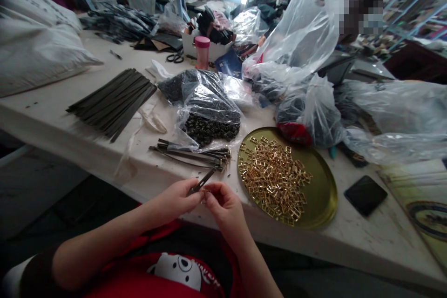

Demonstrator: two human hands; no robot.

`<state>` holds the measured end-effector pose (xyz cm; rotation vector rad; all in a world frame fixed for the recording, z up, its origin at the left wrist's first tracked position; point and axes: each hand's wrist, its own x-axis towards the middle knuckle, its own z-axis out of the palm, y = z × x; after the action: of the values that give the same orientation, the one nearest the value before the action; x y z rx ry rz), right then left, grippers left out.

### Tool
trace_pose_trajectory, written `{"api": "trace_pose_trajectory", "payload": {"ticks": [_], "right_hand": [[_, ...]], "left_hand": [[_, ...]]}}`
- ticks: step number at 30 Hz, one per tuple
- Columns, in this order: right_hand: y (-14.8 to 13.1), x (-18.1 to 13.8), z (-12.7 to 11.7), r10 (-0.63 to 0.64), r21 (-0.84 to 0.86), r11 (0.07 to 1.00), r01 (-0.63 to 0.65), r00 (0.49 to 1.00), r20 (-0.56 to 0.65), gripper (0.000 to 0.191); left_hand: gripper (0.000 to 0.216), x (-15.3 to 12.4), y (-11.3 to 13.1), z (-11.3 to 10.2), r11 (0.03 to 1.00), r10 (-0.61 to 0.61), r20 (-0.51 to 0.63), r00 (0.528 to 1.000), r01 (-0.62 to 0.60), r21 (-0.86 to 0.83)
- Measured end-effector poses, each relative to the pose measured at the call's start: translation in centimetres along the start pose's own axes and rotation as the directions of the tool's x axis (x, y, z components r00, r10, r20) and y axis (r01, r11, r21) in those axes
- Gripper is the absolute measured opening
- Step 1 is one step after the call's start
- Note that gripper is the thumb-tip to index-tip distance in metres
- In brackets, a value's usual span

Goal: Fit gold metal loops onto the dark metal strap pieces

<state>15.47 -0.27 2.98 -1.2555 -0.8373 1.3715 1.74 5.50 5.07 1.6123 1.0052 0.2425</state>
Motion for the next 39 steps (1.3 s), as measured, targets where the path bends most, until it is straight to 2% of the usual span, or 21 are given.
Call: {"api": "trace_pose_trajectory", "payload": {"ticks": [4,9,11,16,20,27,31,35,39], "right_hand": [[-0.1,-0.9,0.1,0.047,0.050,0.998,-0.049,0.999,0.026,0.021],[0.4,-1.6,-0.4,0.098,0.138,0.985,-0.102,0.995,0.035,0.021],[0.6,-1.7,-0.5,0.108,0.162,0.980,-0.113,0.993,0.040,0.019],[0.6,-1.8,-0.2,0.081,0.234,0.967,-0.097,0.994,0.075,0.025],[0.4,-1.7,0.1,0.039,0.233,0.971,-0.055,0.997,0.073,0.020],[0.5,-1.6,0.0,0.028,0.307,0.951,-0.041,0.999,0.046,0.014],[0.3,-1.5,0.4,0.030,0.392,0.919,-0.028,1.000,0.000,0.014],[0.2,-1.3,0.9,0.009,0.403,0.915,0.009,0.999,-0.043,0.012],[0.4,-1.1,1.4,0.014,0.410,0.912,0.015,0.998,-0.066,0.013]], "left_hand": [[0.016,-0.4,0.0,0.1,0.999,0.028,-0.005,1.000,-0.028,-0.046],[0.019,-0.5,-0.7,0.7,0.991,-0.019,0.048,0.999,0.025,-0.129],[0.017,-0.7,-0.5,0.8,0.998,0.017,0.029,0.999,-0.015,-0.061],[0.017,-2.0,0.9,0.9,0.938,0.157,-0.092,0.983,-0.119,0.325],[0.021,-2.5,1.4,1.1,0.893,0.198,-0.104,0.975,-0.135,0.430],[0.016,-2.1,1.0,1.2,0.919,0.225,-0.158,0.961,-0.156,0.361],[0.019,-1.8,0.8,1.3,0.902,0.253,-0.170,0.952,-0.168,0.398],[0.020,-1.5,0.4,1.6,0.888,0.279,-0.178,0.944,-0.183,0.421],[0.016,-1.2,0.0,1.8,0.918,0.279,-0.234,0.931,-0.187,0.350]]}}
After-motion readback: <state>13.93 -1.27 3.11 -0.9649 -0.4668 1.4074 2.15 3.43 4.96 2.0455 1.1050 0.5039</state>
